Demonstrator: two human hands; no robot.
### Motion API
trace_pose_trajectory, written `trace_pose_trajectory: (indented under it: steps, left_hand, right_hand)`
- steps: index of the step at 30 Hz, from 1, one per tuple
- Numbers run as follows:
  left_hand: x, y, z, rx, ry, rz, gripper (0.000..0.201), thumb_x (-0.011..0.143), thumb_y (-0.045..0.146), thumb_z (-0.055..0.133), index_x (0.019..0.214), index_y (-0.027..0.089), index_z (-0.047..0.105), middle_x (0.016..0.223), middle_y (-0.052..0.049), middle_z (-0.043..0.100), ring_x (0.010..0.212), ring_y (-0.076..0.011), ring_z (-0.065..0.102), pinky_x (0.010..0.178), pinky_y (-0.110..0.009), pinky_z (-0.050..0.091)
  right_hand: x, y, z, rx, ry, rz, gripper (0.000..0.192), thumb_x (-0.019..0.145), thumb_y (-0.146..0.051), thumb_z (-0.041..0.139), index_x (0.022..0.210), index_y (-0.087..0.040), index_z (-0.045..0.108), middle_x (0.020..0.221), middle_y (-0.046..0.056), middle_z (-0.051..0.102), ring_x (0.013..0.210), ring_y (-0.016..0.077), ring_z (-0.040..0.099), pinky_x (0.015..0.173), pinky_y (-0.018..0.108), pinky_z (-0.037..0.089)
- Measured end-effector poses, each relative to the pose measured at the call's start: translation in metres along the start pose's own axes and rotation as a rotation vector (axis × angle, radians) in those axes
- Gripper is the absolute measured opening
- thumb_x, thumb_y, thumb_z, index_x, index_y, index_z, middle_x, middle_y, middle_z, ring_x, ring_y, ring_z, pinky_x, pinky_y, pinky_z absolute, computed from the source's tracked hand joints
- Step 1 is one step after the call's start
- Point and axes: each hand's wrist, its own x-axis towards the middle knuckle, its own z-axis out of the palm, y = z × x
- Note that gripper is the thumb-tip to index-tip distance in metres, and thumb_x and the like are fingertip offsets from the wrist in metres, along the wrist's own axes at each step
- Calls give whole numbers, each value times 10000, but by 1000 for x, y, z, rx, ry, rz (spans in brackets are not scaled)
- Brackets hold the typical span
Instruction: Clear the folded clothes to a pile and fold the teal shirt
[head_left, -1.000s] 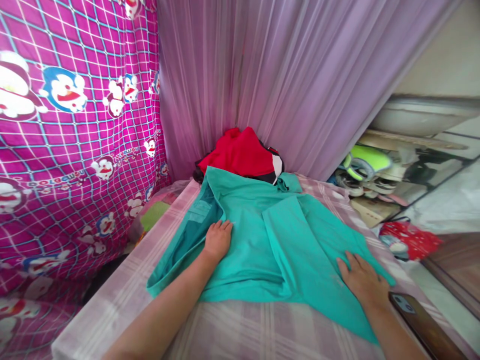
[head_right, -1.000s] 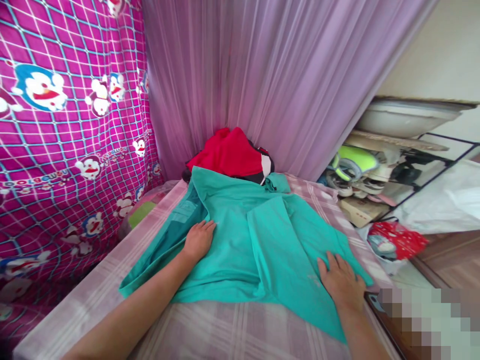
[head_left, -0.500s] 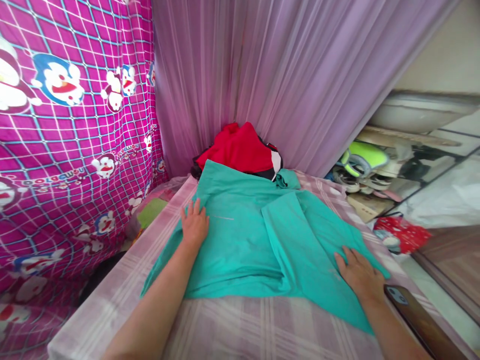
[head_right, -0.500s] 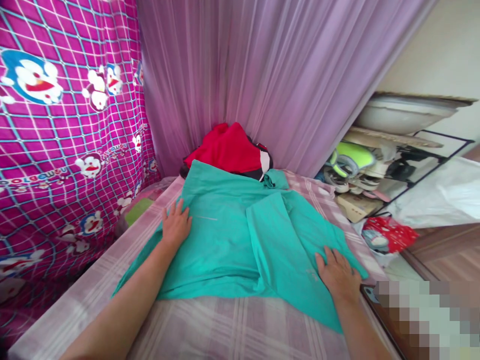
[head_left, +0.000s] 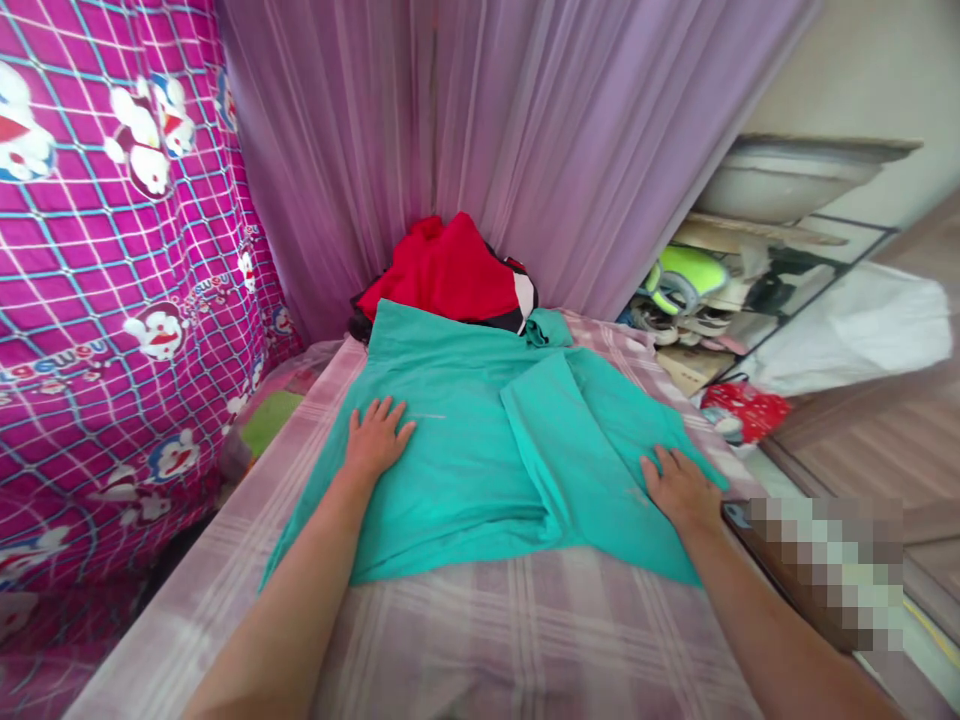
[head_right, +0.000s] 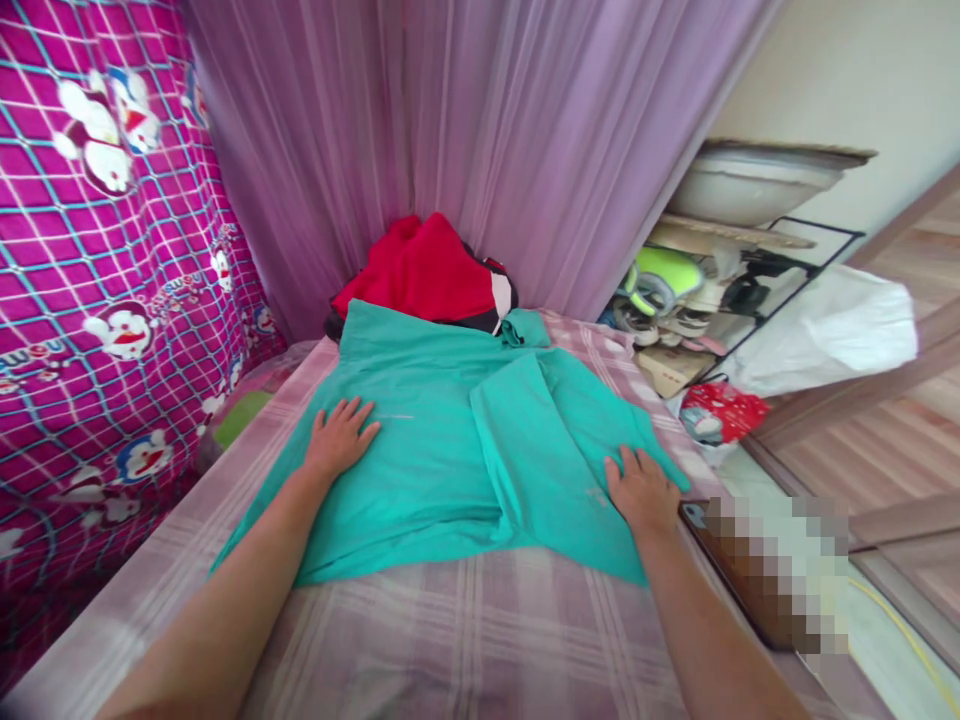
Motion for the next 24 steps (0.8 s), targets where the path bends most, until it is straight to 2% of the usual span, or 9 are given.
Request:
trace_pose_trajectory:
  steps: [5,8,12,15,17,20,22,24]
  left_hand:
    - [4,-9,0,18,13,28,604,987,534,263,1509,255,384,1606,-65,316,1483,-293,259,1188,-582,192]
    - [5,-10,1,18,19,37,607,986,528,265,1503,239,396,1602,-74,326,1480,-299,263,1182,-591,199]
    - [6,-9,2,12,52,42,595,981,519,286,1487,239,423,1589,-86,352,1467,-308,289,1170,-601,215]
    - [7,-9,4,11,79,48,585,974,516,306,1471,241,446,1575,-93,377,1456,-318,309,1160,-612,226]
    - [7,-8,4,14,102,55,575,972,499,318,1452,223,474,1558,-108,404,1443,-323,330,1155,-610,238]
    - [5,-8,3,18,138,82,546,972,454,333,1411,190,522,1515,-124,463,1406,-316,392,1146,-585,277]
    - [4,-8,2,16,145,99,532,970,433,343,1394,178,538,1496,-125,487,1387,-311,418,1140,-569,302]
    - [2,-8,0,14,137,106,527,968,421,350,1390,170,541,1489,-125,496,1384,-311,423,1134,-560,318]
  right_hand:
    - [-1,-1,-10,13,2,101,562,976,-452,335,1371,-116,551,1240,227,623,1133,361,597,917,526,494]
    - [-2,-2,-14,23,-21,141,594,976,-460,332,1379,-75,535,1210,247,636,1142,379,589,919,533,488]
    - [-3,-6,-22,45,-45,152,570,976,-436,335,1393,-97,526,1313,242,588,1200,376,550,956,556,454]
    - [-5,-16,-36,103,-85,98,514,979,-425,339,1319,-142,601,1425,204,519,1292,338,487,1036,519,402]
    - [-8,-28,-48,221,-187,-22,490,988,-438,320,1203,-178,676,1368,155,585,1268,290,519,1040,421,404]
    - [-15,-49,-63,435,-448,-169,440,940,-536,428,1055,-223,716,1098,85,717,1038,249,638,881,311,468]
    - [-17,-56,-70,519,-579,-234,400,847,-575,557,921,-212,711,886,40,716,842,228,638,746,287,471]
    - [-18,-55,-76,592,-650,-315,382,796,-567,596,747,-194,659,692,-5,630,696,187,567,646,269,434]
